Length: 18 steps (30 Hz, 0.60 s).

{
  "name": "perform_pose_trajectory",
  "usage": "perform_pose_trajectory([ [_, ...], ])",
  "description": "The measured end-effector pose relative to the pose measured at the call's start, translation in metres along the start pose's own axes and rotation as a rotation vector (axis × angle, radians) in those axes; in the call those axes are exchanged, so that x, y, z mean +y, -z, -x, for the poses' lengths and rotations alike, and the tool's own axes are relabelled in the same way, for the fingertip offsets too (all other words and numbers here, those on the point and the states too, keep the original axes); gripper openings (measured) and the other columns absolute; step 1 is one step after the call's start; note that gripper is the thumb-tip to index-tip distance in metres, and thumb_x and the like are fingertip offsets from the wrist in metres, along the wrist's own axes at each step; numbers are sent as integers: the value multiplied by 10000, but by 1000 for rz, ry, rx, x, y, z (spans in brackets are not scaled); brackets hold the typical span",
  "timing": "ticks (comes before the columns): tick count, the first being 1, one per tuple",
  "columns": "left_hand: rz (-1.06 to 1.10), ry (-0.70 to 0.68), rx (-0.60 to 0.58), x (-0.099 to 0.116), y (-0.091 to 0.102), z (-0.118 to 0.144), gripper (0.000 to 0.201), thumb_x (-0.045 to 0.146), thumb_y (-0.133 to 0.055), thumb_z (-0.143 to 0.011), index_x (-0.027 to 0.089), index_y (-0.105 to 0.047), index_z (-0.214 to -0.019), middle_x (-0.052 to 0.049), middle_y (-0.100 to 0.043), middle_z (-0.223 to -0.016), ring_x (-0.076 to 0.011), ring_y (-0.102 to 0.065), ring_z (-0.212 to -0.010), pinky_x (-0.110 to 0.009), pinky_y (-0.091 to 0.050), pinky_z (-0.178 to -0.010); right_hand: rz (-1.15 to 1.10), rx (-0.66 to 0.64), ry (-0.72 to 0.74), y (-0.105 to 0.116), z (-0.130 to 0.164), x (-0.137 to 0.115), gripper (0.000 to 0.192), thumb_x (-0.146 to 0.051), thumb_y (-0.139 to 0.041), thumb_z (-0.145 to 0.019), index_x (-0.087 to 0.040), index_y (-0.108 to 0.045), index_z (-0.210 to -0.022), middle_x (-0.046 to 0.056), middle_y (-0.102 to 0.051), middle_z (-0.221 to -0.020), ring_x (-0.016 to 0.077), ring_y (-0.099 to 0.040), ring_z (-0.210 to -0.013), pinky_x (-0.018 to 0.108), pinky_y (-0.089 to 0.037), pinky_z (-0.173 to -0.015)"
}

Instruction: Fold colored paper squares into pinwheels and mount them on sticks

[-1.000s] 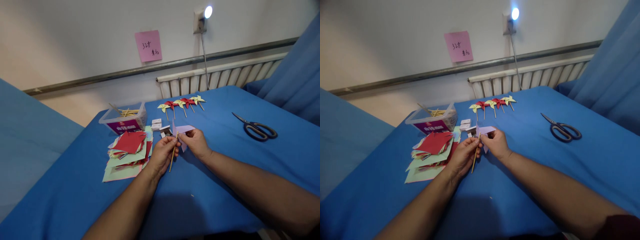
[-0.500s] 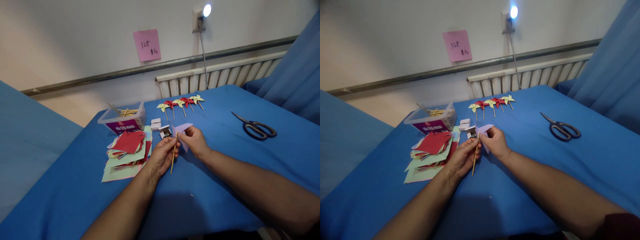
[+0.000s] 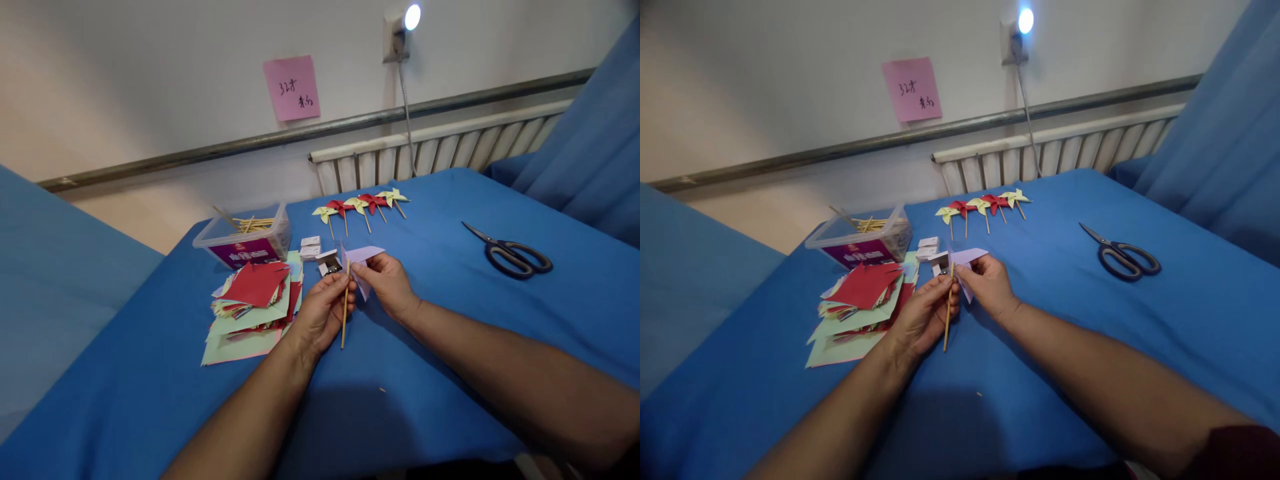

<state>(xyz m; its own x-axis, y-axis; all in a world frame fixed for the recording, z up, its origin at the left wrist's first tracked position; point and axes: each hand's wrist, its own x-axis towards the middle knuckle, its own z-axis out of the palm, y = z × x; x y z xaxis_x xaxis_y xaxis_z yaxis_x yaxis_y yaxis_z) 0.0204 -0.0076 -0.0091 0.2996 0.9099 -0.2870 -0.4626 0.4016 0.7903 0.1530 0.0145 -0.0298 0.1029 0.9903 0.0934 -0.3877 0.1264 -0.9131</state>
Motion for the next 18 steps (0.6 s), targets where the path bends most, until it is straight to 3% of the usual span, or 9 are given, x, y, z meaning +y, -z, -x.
perform_pose_trajectory([
  [9,19,21,-24,2,0,1,181,191,-757,-743,111,-638,-853,-8,-606,-713,-58,-529,-532,-158,-466,-488,16,6,1,-2,1,0,221,-341,-775,-648,-181,-676,-764,21,-709,-747,150,-629,-677,299,-488,-673],
  [18,-34,-19,32,2,0,0,225,212,-791,-705,128,-613,-814,0,-620,-717,-58,-548,-536,-153,-463,-490,47,6,23,-1,0,-1,209,-342,-763,-652,-180,-678,-754,23,-695,-731,154,-612,-674,300,-470,-663],
])
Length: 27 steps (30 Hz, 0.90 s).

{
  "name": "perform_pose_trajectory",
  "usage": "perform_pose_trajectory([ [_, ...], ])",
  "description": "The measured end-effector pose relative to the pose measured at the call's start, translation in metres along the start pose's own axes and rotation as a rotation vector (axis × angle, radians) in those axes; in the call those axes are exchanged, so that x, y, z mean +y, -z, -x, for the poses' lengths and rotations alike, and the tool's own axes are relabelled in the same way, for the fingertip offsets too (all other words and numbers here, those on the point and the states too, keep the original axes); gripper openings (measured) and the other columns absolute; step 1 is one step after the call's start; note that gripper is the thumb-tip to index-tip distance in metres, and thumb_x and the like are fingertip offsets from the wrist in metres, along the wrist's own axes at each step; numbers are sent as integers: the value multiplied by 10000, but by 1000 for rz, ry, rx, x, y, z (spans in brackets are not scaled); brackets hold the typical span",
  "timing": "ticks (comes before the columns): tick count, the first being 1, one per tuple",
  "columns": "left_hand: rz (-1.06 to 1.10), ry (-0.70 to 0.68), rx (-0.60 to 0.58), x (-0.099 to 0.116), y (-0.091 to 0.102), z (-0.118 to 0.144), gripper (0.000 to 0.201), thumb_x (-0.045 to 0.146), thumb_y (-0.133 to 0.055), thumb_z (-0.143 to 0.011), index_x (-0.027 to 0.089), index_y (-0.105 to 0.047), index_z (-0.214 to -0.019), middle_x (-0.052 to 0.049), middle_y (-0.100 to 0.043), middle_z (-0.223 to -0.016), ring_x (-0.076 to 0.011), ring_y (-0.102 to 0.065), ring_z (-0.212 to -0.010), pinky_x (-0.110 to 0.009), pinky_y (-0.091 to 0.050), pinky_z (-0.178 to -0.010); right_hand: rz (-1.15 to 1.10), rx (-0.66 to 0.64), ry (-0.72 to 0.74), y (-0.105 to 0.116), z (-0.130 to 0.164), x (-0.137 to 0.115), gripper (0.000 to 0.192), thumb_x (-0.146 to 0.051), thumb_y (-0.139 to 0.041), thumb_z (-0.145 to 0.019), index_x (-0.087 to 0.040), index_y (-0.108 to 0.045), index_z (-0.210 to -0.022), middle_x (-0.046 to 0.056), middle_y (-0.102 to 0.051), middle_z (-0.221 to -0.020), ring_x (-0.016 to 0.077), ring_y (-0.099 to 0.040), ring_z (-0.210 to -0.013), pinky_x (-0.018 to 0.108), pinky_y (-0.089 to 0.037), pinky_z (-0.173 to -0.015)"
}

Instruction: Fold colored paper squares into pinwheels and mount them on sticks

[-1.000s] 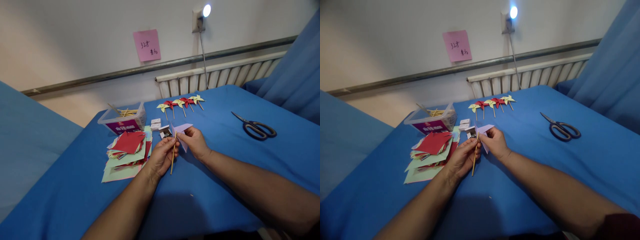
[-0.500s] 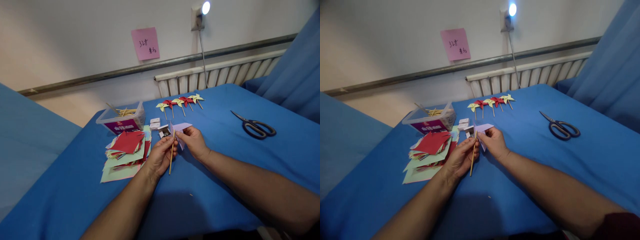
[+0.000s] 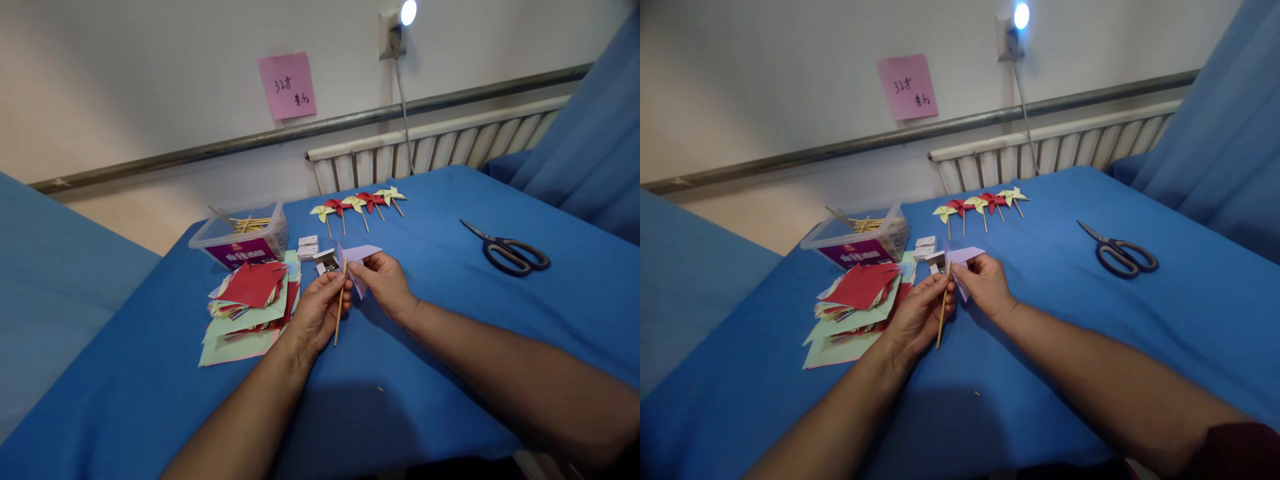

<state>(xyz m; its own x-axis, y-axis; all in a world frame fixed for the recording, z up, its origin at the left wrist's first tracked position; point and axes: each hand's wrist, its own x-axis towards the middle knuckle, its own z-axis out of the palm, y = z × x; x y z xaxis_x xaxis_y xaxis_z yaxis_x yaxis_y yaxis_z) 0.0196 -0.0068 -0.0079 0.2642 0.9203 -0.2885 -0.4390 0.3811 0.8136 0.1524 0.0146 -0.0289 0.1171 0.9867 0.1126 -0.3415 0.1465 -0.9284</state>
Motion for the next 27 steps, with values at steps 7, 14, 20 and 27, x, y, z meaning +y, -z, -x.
perform_pose_trajectory([
  [7,-40,-37,28,-1,-2,1,221,221,-795,-698,128,-625,-804,-9,-640,-711,-61,-555,-537,-152,-460,-491,18,-1,-6,0,0,1,219,-358,-760,-659,-175,-673,-741,22,-687,-716,147,-597,-646,296,-458,-646],
  [14,-15,-11,41,2,-1,1,201,230,-772,-734,128,-628,-829,-5,-636,-721,-59,-553,-529,-156,-464,-485,-5,8,-34,0,1,1,195,-342,-757,-661,-182,-672,-731,17,-686,-716,146,-598,-646,298,-457,-658],
  [20,-26,-10,36,1,1,-1,216,228,-782,-723,121,-630,-832,-10,-638,-726,-61,-557,-535,-159,-466,-488,-17,1,-38,0,0,1,209,-352,-767,-651,-181,-682,-736,23,-692,-718,146,-600,-645,299,-465,-655],
  [27,-25,-11,39,-1,1,-2,220,225,-791,-710,123,-630,-819,-11,-642,-724,-62,-556,-537,-160,-471,-496,8,10,-22,1,-1,4,220,-370,-769,-661,-182,-687,-740,29,-695,-734,153,-611,-664,317,-480,-689],
])
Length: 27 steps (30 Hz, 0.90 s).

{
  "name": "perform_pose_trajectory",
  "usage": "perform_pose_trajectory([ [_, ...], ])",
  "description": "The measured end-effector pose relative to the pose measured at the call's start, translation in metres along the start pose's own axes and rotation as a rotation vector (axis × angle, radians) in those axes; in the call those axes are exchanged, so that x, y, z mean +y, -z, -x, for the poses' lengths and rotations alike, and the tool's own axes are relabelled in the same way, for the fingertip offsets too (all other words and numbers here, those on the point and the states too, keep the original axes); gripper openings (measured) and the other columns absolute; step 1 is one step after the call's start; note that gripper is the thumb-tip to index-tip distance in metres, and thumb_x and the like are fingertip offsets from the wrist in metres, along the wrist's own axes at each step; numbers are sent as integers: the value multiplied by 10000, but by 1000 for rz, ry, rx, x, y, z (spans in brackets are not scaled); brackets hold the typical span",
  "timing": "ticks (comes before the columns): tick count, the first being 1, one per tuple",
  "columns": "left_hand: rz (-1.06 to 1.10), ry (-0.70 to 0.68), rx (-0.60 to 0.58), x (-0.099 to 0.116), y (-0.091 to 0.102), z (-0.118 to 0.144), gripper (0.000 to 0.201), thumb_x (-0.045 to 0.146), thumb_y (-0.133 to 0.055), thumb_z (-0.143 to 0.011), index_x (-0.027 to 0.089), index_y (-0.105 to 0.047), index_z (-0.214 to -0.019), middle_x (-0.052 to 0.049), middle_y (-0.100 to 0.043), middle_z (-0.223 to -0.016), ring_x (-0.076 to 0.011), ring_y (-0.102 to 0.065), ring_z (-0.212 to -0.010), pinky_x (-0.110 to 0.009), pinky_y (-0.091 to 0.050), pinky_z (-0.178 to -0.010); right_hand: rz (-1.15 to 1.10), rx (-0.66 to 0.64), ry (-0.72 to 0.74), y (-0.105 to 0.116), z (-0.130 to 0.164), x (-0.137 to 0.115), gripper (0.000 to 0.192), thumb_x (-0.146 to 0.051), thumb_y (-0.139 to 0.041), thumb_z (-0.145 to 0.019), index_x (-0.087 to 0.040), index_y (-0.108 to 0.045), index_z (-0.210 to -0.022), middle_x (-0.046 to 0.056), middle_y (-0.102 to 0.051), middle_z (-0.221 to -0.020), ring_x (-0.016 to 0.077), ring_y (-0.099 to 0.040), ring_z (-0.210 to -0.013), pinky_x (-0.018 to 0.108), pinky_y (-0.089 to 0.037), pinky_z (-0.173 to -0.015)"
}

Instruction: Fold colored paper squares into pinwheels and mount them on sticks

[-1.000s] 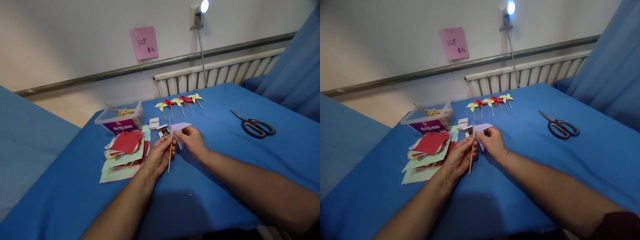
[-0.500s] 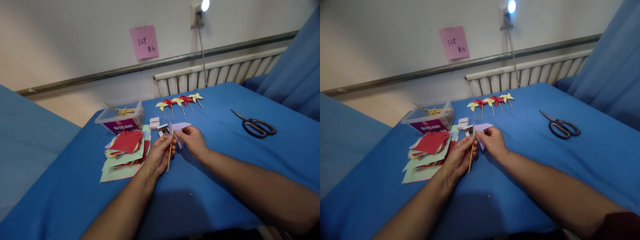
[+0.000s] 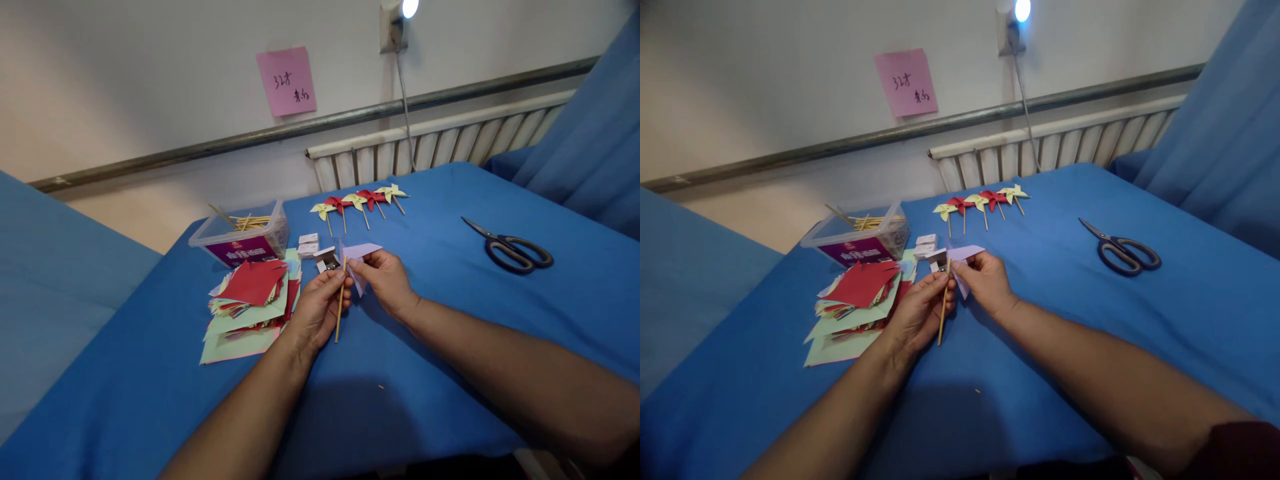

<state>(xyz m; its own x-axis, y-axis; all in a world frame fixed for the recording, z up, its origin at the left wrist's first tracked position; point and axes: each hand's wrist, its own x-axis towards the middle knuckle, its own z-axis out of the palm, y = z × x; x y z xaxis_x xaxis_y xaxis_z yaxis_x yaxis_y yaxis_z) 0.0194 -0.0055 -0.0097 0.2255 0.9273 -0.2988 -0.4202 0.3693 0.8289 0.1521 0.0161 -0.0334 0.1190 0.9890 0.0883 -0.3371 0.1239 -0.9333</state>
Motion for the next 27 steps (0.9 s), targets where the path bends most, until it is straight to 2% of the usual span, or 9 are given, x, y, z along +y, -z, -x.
perform_pose_trajectory([
  [8,13,17,-22,0,0,-1,201,226,-772,-734,109,-648,-841,-12,-634,-702,-60,-545,-523,-160,-466,-487,-16,-5,-12,0,0,0,244,-387,-772,-655,-179,-686,-751,28,-693,-728,158,-612,-666,320,-489,-688],
  [19,-35,-19,-5,-2,-1,1,215,244,-791,-713,117,-635,-790,-15,-648,-709,-61,-553,-526,-159,-455,-486,8,-3,-13,-1,0,0,210,-359,-762,-674,-175,-686,-743,28,-691,-725,149,-605,-648,304,-472,-664],
  [27,-36,-24,24,0,-2,0,225,266,-783,-726,118,-642,-821,-15,-650,-721,-61,-552,-522,-169,-458,-488,-4,0,-23,-1,0,2,217,-365,-761,-672,-177,-685,-750,31,-697,-745,152,-611,-663,310,-479,-679],
])
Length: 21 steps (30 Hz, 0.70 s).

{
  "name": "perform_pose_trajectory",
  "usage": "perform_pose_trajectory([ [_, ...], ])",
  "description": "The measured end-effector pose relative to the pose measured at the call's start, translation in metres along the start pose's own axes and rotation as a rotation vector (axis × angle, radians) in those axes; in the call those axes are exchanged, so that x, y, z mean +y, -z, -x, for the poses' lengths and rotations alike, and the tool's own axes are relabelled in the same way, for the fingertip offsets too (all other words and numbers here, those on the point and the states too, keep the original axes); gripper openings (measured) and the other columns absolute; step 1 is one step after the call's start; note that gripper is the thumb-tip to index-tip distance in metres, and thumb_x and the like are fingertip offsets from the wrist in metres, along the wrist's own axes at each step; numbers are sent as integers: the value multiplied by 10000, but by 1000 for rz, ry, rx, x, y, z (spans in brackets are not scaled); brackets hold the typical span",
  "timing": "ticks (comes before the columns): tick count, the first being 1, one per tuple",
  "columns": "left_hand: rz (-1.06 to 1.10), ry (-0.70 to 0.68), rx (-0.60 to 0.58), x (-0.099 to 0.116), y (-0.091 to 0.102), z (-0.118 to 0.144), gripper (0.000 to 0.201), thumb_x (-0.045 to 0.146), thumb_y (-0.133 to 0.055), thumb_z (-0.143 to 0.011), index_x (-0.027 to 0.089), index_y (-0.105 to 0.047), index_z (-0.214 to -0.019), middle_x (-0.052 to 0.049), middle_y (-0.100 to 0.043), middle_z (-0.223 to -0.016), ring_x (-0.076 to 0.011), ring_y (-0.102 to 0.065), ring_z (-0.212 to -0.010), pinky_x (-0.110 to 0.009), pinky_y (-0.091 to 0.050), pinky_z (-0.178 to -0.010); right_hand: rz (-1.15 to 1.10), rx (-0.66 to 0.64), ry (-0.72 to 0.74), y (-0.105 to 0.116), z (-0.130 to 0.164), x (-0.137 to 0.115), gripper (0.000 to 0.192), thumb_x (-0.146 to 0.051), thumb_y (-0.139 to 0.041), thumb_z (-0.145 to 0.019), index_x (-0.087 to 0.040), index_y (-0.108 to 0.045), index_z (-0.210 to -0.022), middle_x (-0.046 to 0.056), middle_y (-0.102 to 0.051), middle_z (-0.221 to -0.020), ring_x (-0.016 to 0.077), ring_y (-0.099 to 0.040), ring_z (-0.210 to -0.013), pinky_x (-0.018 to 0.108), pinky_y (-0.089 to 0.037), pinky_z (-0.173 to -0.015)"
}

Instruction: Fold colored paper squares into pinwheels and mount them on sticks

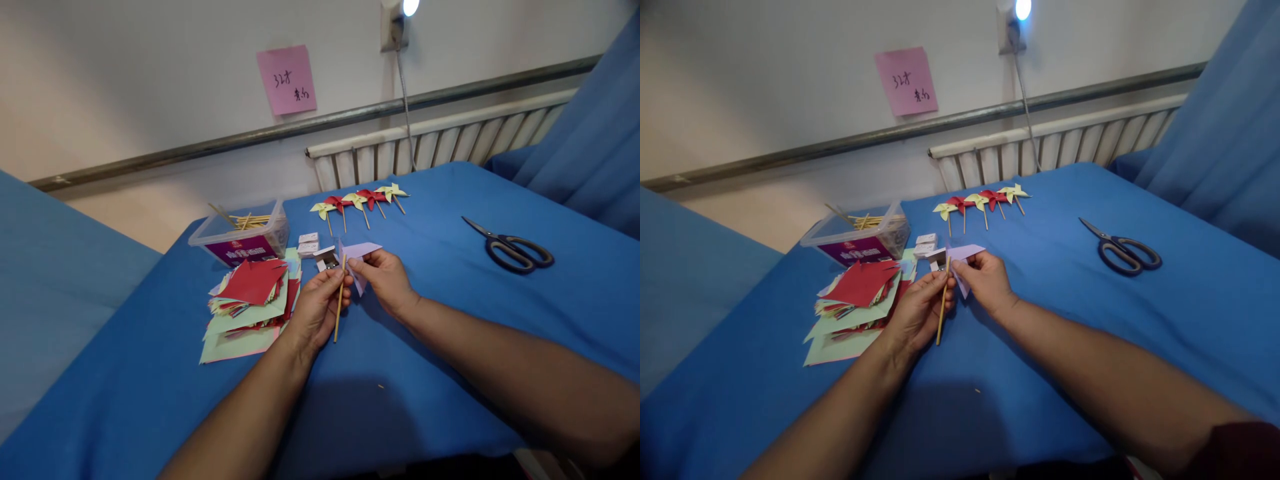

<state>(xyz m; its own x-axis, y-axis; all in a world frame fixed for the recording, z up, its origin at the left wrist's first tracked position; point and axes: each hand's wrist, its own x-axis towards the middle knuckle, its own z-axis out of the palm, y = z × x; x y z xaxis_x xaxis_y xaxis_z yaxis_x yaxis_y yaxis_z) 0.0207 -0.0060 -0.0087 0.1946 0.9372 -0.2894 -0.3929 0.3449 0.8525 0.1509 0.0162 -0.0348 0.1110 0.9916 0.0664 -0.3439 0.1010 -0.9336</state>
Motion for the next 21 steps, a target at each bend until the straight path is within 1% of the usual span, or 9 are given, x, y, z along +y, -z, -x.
perform_pose_trajectory([
  [7,-11,-12,14,-1,0,0,243,280,-792,-715,124,-632,-812,-16,-655,-728,-61,-557,-528,-167,-450,-490,-12,4,6,-1,0,-4,220,-367,-766,-658,-179,-682,-734,27,-692,-725,147,-604,-649,300,-472,-663],
  [21,-19,-16,12,-2,-2,1,246,272,-808,-692,128,-632,-787,-19,-663,-715,-63,-557,-518,-167,-448,-481,0,3,2,-1,0,-2,244,-401,-775,-648,-189,-681,-722,25,-693,-724,147,-598,-637,293,-471,-634],
])
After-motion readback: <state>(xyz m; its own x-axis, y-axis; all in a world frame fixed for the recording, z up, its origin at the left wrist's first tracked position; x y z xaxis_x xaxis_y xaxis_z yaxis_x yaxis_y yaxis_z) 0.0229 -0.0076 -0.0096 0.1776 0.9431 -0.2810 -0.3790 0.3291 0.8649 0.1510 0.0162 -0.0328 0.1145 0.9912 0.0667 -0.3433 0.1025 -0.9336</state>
